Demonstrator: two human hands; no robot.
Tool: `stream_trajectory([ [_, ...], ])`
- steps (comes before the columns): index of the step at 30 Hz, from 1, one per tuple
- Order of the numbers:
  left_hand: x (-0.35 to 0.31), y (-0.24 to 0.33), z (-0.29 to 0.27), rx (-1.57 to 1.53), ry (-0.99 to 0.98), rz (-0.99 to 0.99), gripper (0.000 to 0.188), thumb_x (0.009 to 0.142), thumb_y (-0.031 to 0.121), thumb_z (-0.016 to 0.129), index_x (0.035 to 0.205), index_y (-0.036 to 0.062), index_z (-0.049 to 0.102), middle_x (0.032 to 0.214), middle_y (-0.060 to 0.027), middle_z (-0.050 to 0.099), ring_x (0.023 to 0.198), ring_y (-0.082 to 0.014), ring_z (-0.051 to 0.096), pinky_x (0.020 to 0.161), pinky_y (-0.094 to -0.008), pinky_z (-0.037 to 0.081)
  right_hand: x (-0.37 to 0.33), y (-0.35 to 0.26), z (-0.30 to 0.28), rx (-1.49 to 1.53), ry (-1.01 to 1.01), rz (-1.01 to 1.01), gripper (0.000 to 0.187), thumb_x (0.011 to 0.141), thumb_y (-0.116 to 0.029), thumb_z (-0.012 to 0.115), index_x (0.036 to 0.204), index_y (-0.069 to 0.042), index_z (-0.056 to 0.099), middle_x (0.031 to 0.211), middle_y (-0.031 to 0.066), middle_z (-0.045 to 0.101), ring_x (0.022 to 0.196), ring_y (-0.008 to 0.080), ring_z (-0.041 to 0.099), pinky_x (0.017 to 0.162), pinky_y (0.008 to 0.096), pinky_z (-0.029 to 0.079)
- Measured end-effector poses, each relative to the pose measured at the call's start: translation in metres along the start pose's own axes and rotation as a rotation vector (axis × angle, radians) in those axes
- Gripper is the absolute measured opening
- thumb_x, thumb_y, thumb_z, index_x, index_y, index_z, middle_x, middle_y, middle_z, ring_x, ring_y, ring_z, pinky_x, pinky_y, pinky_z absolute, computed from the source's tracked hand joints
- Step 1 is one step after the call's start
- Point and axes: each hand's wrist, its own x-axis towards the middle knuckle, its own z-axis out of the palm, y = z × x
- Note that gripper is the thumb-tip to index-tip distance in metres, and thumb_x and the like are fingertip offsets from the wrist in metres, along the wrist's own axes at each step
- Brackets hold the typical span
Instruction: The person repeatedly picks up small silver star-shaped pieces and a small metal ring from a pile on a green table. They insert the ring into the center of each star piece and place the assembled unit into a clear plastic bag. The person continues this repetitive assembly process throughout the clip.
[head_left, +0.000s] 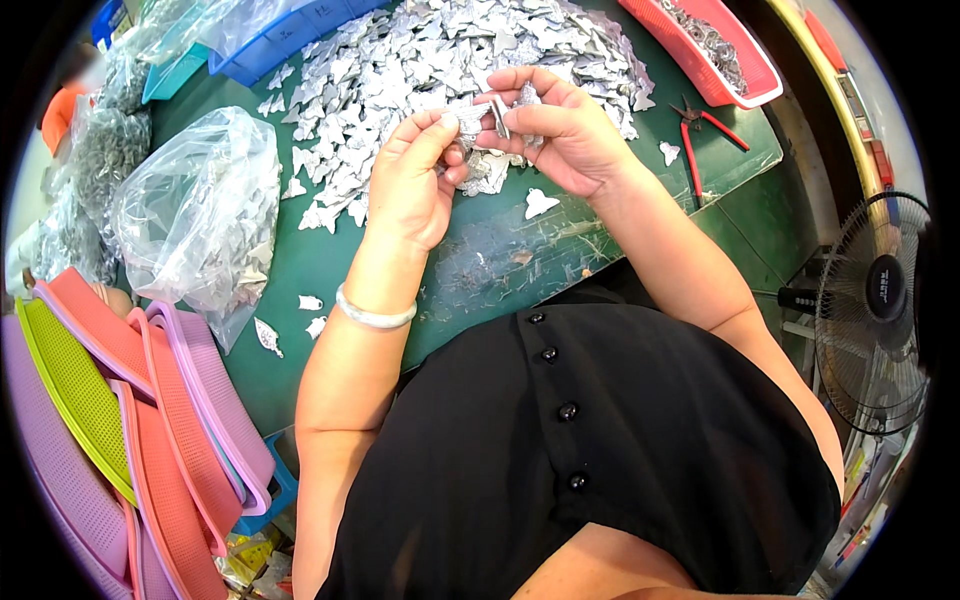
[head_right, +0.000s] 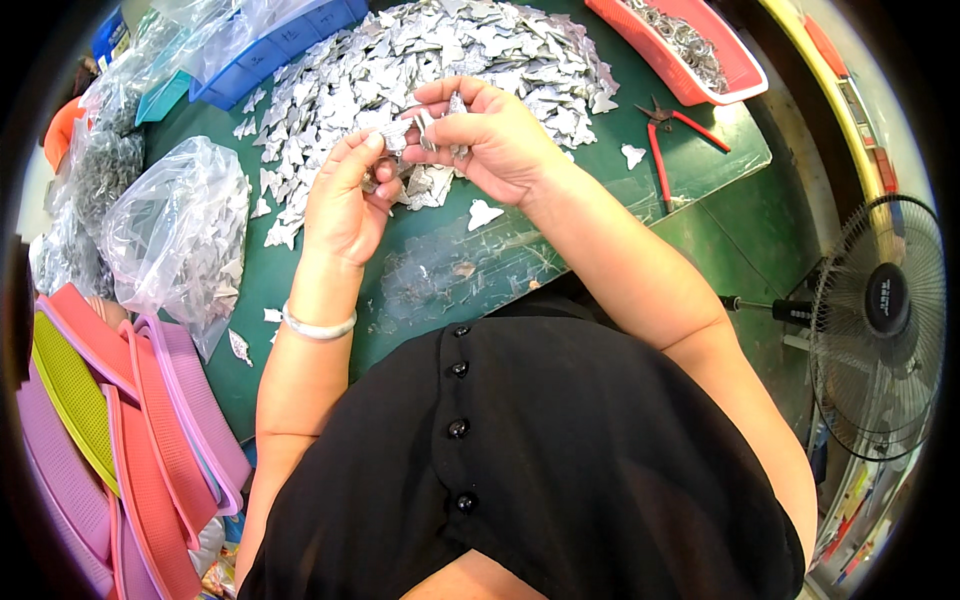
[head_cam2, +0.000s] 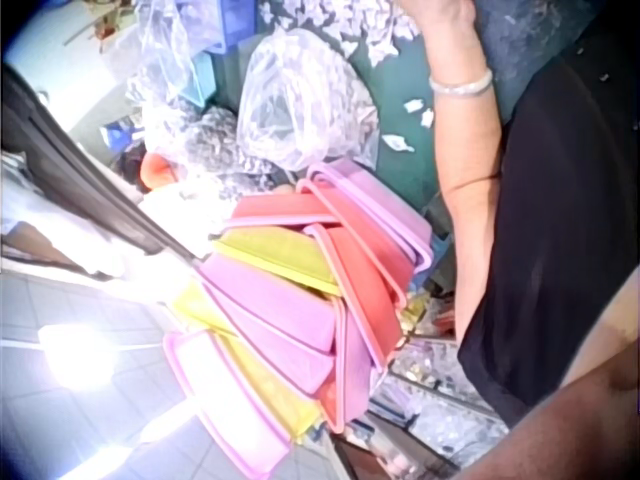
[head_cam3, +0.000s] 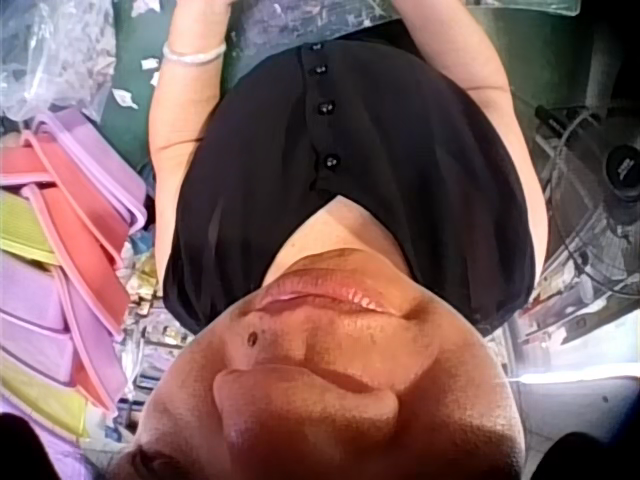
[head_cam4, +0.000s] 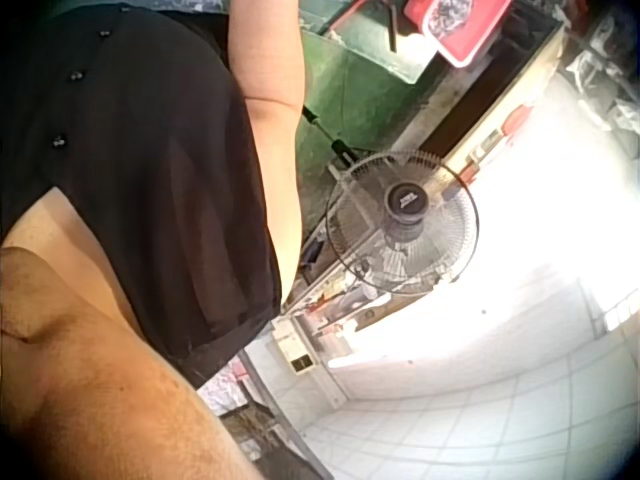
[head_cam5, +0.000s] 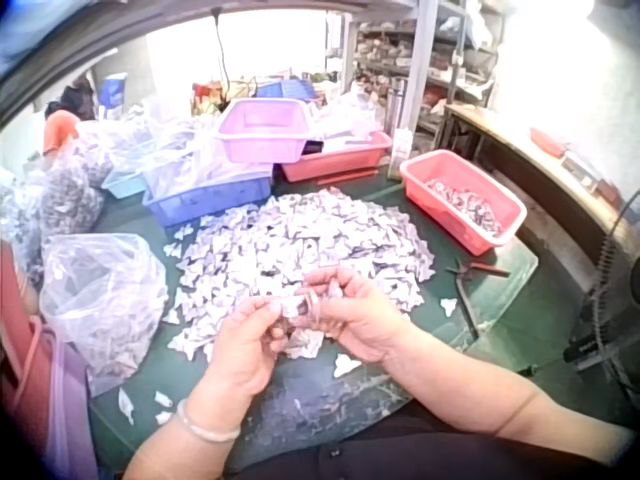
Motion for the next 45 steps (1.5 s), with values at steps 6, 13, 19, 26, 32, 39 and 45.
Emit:
stream_trajectory([
  [6, 0.004, 0.004, -0.01, -0.367, -0.061, -0.152, 0.014, 0.083, 0.011, 0.046, 0.089, 0.0008, 0.053, 0.093, -0.0154, 0.056, 0.08, -0.024, 0.053, 0.072, -0.035, 0.046, -0.002, -0.006, 0.007, 0.085, 0.019, -0.009, 0.029, 0.071, 0.011, 0.049, 0.099, 0.002, 0.048, 0.101, 0.0141, 0.05, 0.095, 0.0244, 0.055, 0.082, 0.0376, 0.05],
  [13, -0.001, 0.005, 0.0, 0.011, -0.094, -0.084, 0.019, 0.085, 0.02, 0.049, 0.087, 0.0019, 0.054, 0.083, -0.0099, 0.057, 0.069, -0.0141, 0.052, 0.056, -0.0251, 0.041, -0.004, -0.007, 0.012, 0.073, -0.013, -0.04, 0.033, 0.07, 0.012, 0.047, 0.101, 0.002, 0.047, 0.104, 0.0155, 0.05, 0.089, 0.022, 0.056, 0.078, 0.0325, 0.049],
  [19, -0.002, -0.014, 0.01, 0.725, 0.056, 0.455, 0.01, 0.076, 0.007, 0.064, 0.081, 0.0021, 0.058, 0.068, 0.0008, 0.055, 0.056, -0.0026, 0.045, 0.046, -0.017, 0.032, -0.003, 0.0, 0.009, 0.012, -0.002, -0.079, 0.035, 0.069, 0.012, 0.048, 0.103, 0.001, 0.047, 0.107, 0.017, 0.05, 0.081, 0.0186, 0.055, 0.063, 0.0256, 0.043],
  [26, -0.003, 0.002, 0.007, 0.244, 0.098, 0.038, 0.009, 0.078, 0.01, 0.062, 0.082, 0.0036, 0.056, 0.066, -0.0002, 0.051, 0.055, -0.0067, 0.043, 0.046, -0.0184, 0.032, -0.004, 0.0, 0.015, 0.143, 0.111, -0.044, 0.034, 0.072, 0.011, 0.048, 0.104, 0.002, 0.046, 0.104, 0.0175, 0.052, 0.094, 0.0233, 0.054, 0.078, 0.0344, 0.047],
  [32, -0.003, 0.007, 0.005, 0.011, 0.093, -0.094, 0.009, 0.079, 0.008, 0.058, 0.086, 0.0046, 0.054, 0.07, -0.0033, 0.054, 0.06, -0.0122, 0.05, 0.054, -0.0244, 0.042, -0.005, -0.003, 0.011, 0.115, 0.105, -0.038, 0.032, 0.076, 0.007, 0.044, 0.108, 0.002, 0.045, 0.108, 0.0175, 0.052, 0.106, 0.0271, 0.05, 0.095, 0.0426, 0.039],
  [39, 0.0, 0.005, 0.001, -0.1, 0.027, -0.124, 0.013, 0.081, 0.006, 0.053, 0.094, 0.0025, 0.051, 0.083, -0.0084, 0.056, 0.077, -0.0202, 0.056, 0.072, -0.0323, 0.049, -0.004, -0.005, 0.009, 0.161, 0.057, -0.049, 0.032, 0.073, 0.011, 0.046, 0.103, 0.003, 0.046, 0.102, 0.0185, 0.054, 0.099, 0.0292, 0.054, 0.088, 0.0383, 0.045],
  [45, 0.001, 0.004, -0.002, -0.146, 0.014, -0.129, 0.016, 0.082, 0.003, 0.049, 0.098, -0.0001, 0.049, 0.096, -0.0126, 0.054, 0.085, -0.0231, 0.057, 0.079, -0.0353, 0.05, -0.005, -0.008, 0.011, 0.159, 0.051, -0.06, 0.032, 0.073, 0.012, 0.045, 0.104, 0.004, 0.045, 0.102, 0.0201, 0.053, 0.098, 0.0302, 0.054, 0.088, 0.0394, 0.046],
])
